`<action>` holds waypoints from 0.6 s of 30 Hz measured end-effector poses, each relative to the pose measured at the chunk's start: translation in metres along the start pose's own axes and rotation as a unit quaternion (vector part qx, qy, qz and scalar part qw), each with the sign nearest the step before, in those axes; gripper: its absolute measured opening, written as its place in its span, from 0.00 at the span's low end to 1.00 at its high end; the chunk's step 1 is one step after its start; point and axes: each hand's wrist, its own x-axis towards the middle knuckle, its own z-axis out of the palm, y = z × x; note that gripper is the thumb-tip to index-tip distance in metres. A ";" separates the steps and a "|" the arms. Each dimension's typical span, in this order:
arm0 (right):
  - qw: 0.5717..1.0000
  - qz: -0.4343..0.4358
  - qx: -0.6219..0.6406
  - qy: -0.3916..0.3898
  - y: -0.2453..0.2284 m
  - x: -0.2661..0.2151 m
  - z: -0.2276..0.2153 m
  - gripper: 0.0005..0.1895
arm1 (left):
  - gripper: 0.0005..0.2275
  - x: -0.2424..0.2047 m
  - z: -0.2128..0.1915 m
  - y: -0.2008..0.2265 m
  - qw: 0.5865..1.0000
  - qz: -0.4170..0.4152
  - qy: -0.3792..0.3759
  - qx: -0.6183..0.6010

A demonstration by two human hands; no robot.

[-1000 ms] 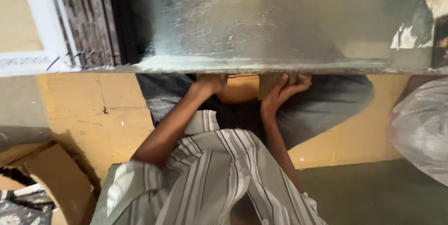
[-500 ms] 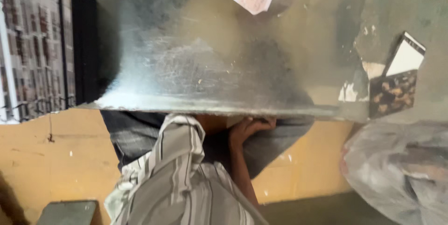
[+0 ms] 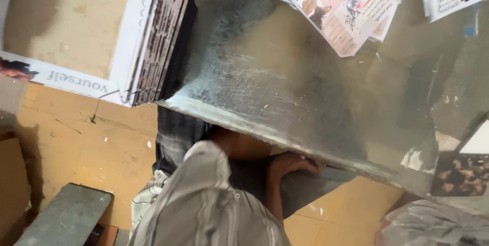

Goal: The person sits on the floor and assembles small cards by placing a brown insert into a white frame. They pick up a frame, insert the piece, and place the finished card into a stack on the table. The person repeats this process for multiple cards.

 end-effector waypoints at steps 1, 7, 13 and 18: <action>1.000 -0.013 -0.024 0.009 -0.008 0.001 0.002 0.39 | 0.11 0.000 0.002 0.005 1.000 0.011 -0.003 0.008; 0.998 -0.048 -0.041 -0.008 -0.054 0.010 0.009 0.40 | 0.10 -0.012 0.004 0.028 0.994 0.038 0.027 0.097; 0.992 -0.006 -0.013 -0.123 -0.084 0.017 -0.024 0.33 | 0.08 -0.115 -0.035 0.043 0.918 0.179 0.330 0.129; 0.994 0.081 0.003 -0.071 -0.100 0.035 -0.052 0.15 | 0.05 -0.199 -0.149 0.074 0.858 0.177 0.429 -0.221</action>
